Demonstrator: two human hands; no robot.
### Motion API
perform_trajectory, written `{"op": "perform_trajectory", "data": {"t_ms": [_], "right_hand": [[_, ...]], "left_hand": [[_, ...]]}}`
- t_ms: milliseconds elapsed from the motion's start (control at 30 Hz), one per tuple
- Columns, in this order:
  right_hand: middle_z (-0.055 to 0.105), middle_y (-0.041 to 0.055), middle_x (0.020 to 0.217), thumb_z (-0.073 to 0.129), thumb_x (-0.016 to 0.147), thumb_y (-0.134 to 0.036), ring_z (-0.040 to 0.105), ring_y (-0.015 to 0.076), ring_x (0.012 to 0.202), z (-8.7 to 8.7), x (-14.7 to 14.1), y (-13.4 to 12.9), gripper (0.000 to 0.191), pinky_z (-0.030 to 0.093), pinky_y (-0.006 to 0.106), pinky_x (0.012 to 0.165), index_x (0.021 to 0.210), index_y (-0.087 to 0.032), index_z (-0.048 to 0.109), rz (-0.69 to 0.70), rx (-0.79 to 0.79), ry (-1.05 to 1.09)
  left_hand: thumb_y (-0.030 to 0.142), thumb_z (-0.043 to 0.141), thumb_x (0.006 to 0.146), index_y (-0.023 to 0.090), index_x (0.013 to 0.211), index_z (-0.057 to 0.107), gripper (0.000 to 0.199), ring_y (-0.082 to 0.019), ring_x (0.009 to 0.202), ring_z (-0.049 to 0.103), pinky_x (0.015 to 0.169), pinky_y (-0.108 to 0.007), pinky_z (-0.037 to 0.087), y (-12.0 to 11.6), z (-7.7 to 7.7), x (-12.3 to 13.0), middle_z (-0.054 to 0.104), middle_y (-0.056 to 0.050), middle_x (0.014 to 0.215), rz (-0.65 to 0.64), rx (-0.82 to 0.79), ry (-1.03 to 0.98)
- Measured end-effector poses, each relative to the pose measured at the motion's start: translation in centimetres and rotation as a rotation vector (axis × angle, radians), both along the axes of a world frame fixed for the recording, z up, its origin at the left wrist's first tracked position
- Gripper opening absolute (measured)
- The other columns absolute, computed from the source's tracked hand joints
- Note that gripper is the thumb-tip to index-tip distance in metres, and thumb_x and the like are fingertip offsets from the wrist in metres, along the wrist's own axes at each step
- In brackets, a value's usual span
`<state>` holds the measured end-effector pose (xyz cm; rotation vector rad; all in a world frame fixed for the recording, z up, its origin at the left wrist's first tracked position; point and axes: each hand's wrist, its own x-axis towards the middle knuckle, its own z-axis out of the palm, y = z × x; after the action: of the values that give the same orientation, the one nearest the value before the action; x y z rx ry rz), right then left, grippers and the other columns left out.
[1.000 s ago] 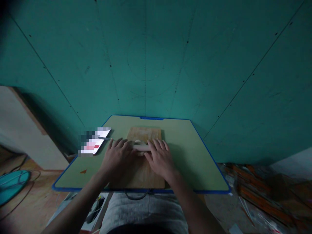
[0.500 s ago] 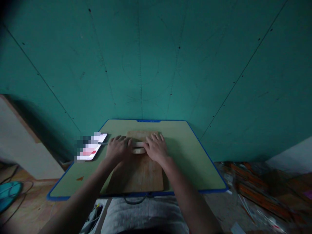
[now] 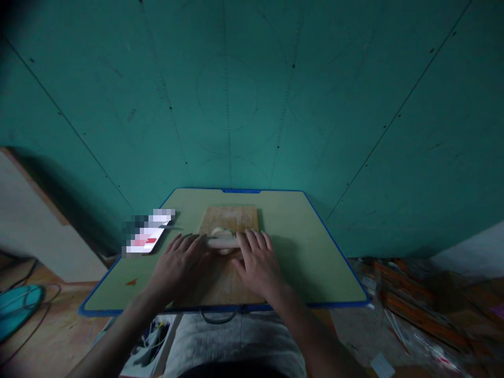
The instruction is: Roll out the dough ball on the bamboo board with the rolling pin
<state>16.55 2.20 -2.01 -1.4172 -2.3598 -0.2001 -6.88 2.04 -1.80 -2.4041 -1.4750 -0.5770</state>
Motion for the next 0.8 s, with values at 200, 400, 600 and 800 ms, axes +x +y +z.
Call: {"op": "perform_trajectory", "data": {"t_ms": [200, 400, 600, 800], "right_hand": [[0.050, 0.0146, 0.146, 0.046, 0.098, -0.044, 0.040, 0.0302, 0.134, 0.2, -0.1, 0.7, 0.055, 0.025, 0.048, 0.114, 0.144, -0.014, 0.045, -0.004, -0.020, -0.019], [0.055, 0.0140, 0.140, 0.033, 0.101, -0.053, 0.048, 0.0315, 0.123, 1.3, -0.8, 4.6, 0.057, 0.038, 0.047, 0.098, 0.144, -0.018, 0.047, -0.088, -0.128, -0.057], [0.057, 0.0136, 0.138, 0.030, 0.102, -0.054, 0.049, 0.0303, 0.125, 1.8, -1.1, 8.0, 0.056, 0.035, 0.046, 0.103, 0.141, -0.020, 0.051, -0.095, -0.136, -0.085], [0.060, 0.0130, 0.136, 0.031, 0.103, -0.050, 0.051, 0.0278, 0.126, 1.6, -1.6, 9.6, 0.052, 0.035, 0.045, 0.106, 0.135, -0.019, 0.057, -0.132, -0.133, -0.051]], "left_hand": [[0.044, 0.039, 0.100, 0.013, 0.131, 0.054, 0.047, -0.033, 0.125, 0.054, 0.108, -0.050, 0.039, 1.9, -0.3, 0.1, 0.063, -0.017, 0.131, 0.058, -0.020, 0.019], [0.048, 0.039, 0.099, 0.010, 0.137, 0.053, 0.055, -0.039, 0.135, 0.045, 0.110, -0.054, 0.035, 5.2, 1.2, 1.5, 0.054, -0.020, 0.143, 0.190, -0.118, 0.070], [0.048, 0.036, 0.100, 0.010, 0.135, 0.056, 0.056, -0.037, 0.137, 0.044, 0.109, -0.049, 0.036, 7.8, 1.7, 2.2, 0.050, -0.024, 0.145, 0.288, -0.123, 0.114], [0.045, 0.037, 0.100, 0.012, 0.123, 0.065, 0.049, -0.036, 0.135, 0.047, 0.105, -0.047, 0.039, 9.1, 2.2, 2.5, 0.056, -0.022, 0.140, 0.313, -0.141, 0.116]]}}
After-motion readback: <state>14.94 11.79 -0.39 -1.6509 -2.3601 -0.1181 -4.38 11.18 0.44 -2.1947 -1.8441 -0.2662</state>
